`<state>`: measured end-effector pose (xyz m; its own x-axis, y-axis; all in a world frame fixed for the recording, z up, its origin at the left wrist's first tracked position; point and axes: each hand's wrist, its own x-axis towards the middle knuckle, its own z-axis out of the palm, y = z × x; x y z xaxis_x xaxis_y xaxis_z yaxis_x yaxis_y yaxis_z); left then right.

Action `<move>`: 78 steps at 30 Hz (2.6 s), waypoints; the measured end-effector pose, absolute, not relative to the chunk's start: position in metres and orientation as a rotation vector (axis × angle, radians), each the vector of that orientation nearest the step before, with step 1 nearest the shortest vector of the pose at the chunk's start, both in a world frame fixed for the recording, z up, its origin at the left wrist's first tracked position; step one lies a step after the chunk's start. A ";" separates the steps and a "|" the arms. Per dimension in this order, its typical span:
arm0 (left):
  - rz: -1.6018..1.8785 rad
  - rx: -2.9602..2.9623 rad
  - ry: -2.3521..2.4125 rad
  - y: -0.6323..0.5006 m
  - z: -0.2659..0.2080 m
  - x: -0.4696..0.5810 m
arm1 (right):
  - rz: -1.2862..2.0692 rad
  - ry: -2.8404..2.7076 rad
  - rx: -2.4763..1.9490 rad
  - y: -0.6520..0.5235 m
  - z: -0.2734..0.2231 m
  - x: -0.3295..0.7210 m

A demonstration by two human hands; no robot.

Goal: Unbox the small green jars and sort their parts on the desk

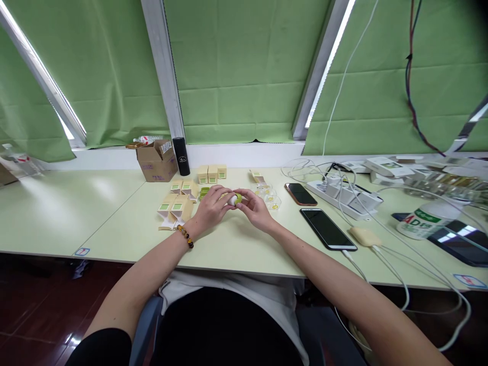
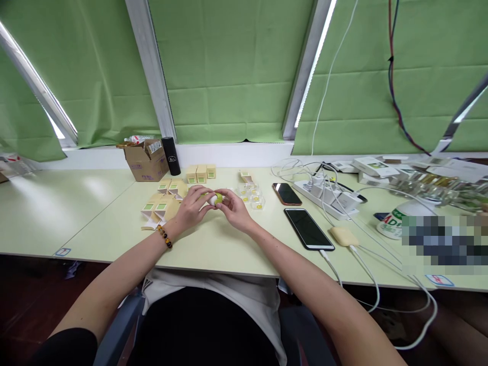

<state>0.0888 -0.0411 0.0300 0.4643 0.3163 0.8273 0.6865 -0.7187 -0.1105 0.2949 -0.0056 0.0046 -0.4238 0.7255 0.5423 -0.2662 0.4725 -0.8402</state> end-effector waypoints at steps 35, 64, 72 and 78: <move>-0.974 -2.291 -0.862 -0.039 0.019 0.099 | 0.566 -2.003 -0.685 -0.023 0.015 0.291; -1.536 -2.305 -1.057 -0.038 0.027 0.088 | 0.415 -1.925 -0.682 0.001 0.012 0.309; -2.954 -2.450 -1.261 -0.016 0.030 0.079 | 0.563 -1.751 -0.881 0.005 0.012 0.312; -3.105 -2.364 -1.274 -0.015 0.030 0.072 | 0.779 -1.569 -0.810 0.006 0.013 0.311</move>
